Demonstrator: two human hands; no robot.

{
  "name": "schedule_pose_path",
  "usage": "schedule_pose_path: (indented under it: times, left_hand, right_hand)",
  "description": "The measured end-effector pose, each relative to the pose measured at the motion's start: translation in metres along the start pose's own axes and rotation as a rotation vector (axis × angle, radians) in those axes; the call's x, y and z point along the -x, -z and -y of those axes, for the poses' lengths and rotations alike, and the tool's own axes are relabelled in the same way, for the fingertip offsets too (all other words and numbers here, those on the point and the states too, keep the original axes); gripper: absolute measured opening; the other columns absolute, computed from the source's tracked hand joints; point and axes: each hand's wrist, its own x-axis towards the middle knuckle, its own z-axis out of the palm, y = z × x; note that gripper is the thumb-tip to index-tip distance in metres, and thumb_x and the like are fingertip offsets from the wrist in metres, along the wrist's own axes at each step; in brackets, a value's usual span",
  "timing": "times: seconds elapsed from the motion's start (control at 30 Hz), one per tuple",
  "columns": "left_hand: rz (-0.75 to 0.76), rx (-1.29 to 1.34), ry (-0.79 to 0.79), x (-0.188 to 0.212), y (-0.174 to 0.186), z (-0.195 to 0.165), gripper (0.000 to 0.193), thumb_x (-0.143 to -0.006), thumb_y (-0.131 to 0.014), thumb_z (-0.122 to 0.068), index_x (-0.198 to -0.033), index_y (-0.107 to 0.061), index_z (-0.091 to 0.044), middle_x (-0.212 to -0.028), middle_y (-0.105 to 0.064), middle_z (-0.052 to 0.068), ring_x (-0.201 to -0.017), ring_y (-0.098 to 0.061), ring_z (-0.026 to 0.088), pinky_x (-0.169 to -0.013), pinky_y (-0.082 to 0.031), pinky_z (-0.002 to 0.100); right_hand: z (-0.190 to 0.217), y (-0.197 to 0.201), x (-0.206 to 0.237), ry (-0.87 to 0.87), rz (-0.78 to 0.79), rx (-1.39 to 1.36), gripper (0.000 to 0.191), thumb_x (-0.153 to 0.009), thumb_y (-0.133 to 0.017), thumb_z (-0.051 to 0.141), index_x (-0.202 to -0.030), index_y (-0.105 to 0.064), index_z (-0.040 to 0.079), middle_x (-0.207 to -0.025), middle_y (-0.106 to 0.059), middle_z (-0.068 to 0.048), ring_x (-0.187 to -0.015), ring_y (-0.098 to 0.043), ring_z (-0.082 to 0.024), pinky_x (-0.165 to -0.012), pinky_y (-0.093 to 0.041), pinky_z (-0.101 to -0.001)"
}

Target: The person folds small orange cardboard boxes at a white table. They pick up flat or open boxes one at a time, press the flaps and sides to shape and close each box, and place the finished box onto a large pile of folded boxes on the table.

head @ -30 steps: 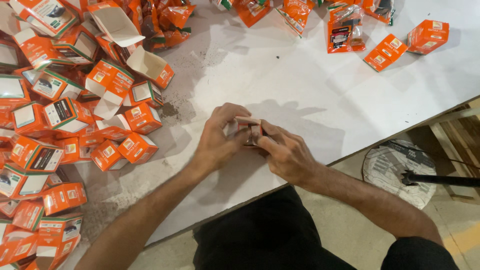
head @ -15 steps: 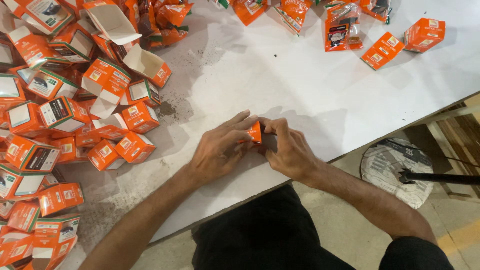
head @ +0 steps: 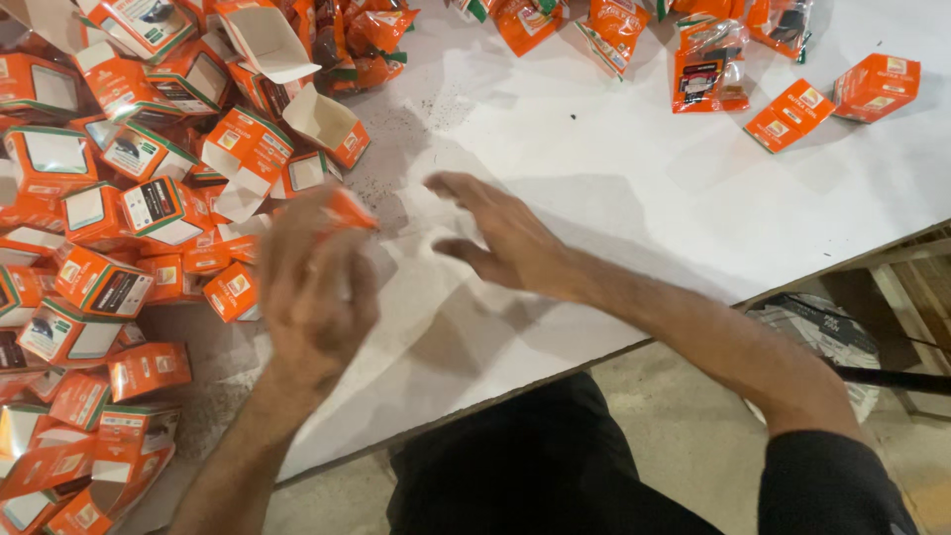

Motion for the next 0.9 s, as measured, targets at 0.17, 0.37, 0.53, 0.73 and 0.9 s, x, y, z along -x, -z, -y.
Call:
schedule_pose_path:
  times: [0.17, 0.37, 0.53, 0.73, 0.9]
  left_hand:
    - [-0.115, -0.142, 0.043, -0.01, 0.008, 0.013, 0.023, -0.096, -0.071, -0.005, -0.118, -0.068, 0.0, -0.146, -0.047, 0.034, -0.139, -0.037, 0.056, -0.119, -0.023, 0.064]
    - [0.019, 0.218, 0.172, -0.042, -0.065, 0.057, 0.02, -0.102, -0.062, -0.003, -0.121, -0.066, -0.004, -0.133, -0.065, 0.017, -0.121, -0.062, 0.036, -0.103, -0.051, 0.046]
    - [0.143, -0.47, 0.069, -0.094, -0.173, 0.114, 0.043, -0.08, -0.067, -0.015, -0.12, -0.069, 0.002, -0.121, -0.067, 0.021, -0.11, -0.06, 0.034, -0.081, -0.056, 0.045]
    - [0.345, -0.905, 0.062, -0.087, -0.231, 0.106, 0.03, -0.092, -0.065, -0.021, -0.111, -0.075, 0.001, -0.127, -0.061, 0.021, -0.108, -0.058, 0.034, -0.062, -0.052, 0.045]
    - [0.206, -0.786, -0.23, -0.047, -0.173, 0.051, 0.013, -0.09, -0.065, -0.016, -0.098, -0.067, -0.006, -0.141, -0.062, 0.021, -0.095, -0.057, 0.025, -0.076, -0.053, 0.037]
  right_hand:
    - [-0.035, -0.043, -0.115, 0.248, -0.106, 0.341, 0.075, -0.076, -0.077, 0.005, -0.145, -0.048, 0.014, -0.156, -0.031, -0.029, -0.14, -0.04, -0.049, -0.115, -0.043, -0.0526]
    - [-0.054, -0.024, -0.095, 0.23, -0.15, 0.238, 0.041, -0.092, -0.081, 0.008, -0.126, -0.06, 0.011, -0.155, -0.043, -0.022, -0.138, -0.051, -0.044, -0.112, -0.049, -0.047]
    - [-0.043, 0.043, -0.009, -0.261, -0.012, 0.227, 0.031, -0.097, -0.079, 0.011, -0.118, -0.057, 0.007, -0.142, -0.057, -0.018, -0.122, -0.063, -0.041, -0.099, -0.054, -0.0471]
    - [-0.01, 0.054, 0.037, 0.0, -0.151, 0.215, 0.08, -0.092, -0.076, 0.005, -0.156, -0.028, 0.006, -0.151, -0.048, -0.023, -0.134, -0.054, -0.046, -0.106, -0.052, -0.0481]
    - [0.002, 0.053, 0.051, -0.186, -0.117, 0.015, 0.095, -0.093, -0.077, 0.022, -0.159, -0.012, 0.003, -0.141, -0.059, -0.022, -0.127, -0.06, -0.04, -0.104, -0.05, -0.0468]
